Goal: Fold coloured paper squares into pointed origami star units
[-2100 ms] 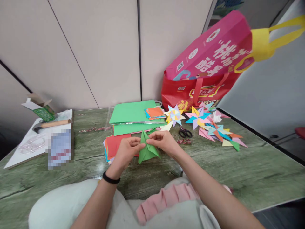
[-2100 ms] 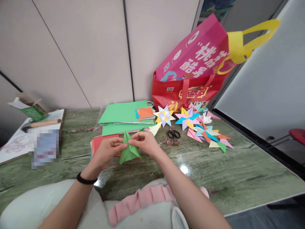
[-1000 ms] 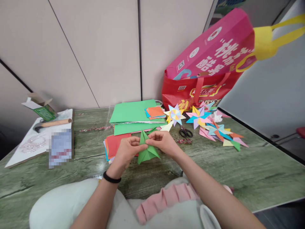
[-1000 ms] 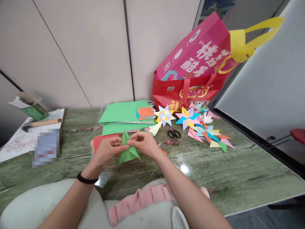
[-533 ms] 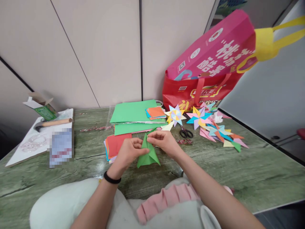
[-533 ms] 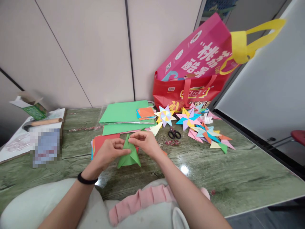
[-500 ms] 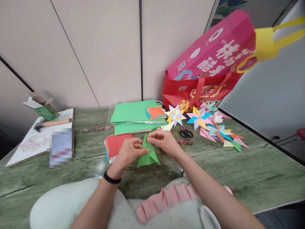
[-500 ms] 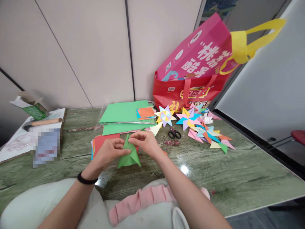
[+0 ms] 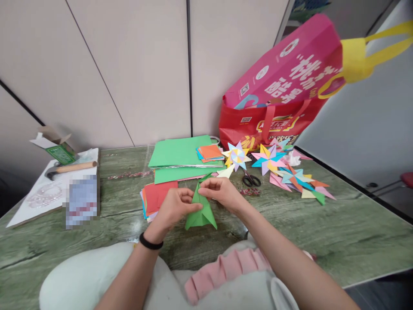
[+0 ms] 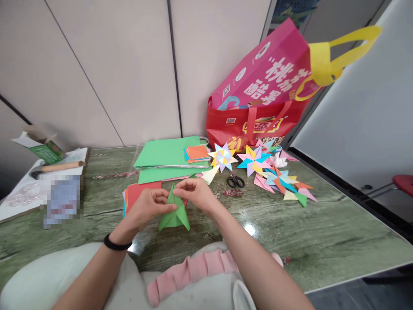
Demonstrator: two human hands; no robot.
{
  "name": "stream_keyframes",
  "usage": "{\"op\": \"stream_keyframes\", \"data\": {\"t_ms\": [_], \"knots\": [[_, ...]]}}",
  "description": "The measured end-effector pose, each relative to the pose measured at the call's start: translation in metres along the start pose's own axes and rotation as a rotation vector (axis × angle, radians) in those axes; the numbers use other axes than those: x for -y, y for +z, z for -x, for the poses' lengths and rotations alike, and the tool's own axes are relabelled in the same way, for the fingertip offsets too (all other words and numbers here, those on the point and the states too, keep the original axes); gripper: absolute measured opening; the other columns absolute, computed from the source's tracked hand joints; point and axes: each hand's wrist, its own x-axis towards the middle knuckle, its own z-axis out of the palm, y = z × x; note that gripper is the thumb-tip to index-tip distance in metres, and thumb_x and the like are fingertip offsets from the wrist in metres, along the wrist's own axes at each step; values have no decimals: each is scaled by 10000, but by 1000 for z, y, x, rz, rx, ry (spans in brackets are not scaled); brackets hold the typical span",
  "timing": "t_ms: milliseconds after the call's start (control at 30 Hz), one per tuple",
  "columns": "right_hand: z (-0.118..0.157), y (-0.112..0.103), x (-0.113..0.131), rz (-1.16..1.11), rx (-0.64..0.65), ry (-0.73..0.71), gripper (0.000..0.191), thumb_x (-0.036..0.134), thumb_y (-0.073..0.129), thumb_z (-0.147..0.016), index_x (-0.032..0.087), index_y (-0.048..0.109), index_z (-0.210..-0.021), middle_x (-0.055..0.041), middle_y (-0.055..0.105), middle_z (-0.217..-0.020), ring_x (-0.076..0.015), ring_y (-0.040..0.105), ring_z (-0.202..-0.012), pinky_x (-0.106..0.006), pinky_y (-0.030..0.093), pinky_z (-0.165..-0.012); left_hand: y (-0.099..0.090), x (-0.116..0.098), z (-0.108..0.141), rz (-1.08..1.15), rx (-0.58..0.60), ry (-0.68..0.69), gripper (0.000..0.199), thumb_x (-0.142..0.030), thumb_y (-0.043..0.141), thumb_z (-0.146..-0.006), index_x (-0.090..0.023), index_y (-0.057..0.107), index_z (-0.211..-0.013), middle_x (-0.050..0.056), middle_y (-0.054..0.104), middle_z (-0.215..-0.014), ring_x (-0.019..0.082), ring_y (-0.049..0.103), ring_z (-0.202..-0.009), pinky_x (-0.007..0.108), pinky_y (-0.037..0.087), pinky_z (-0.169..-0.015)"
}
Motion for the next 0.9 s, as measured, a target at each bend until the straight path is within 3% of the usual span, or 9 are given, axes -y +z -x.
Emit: {"op": "stream_keyframes", "data": {"t_ms": [567,900], "knots": [[1,2,0,17,12,-19,300,429,717,-602,154,598,-614,27,559,-542,-80,465,-489,-232,387,-498,-1,0,0,-27,146,-16,173,-222,719,-535,-127,621,-641,0,620,-563,119,555,-507,222,411,-489],[0,7,-6,268,-107,-164,290,428,607,-714,166,536,-613,24,511,-541,-87,449,-483,-223,357,-466,-1,2,0,-3,130,25,177,-232,728,-536,-126,626,-634,9,629,-574,127,565,-522,226,419,-498]]}}
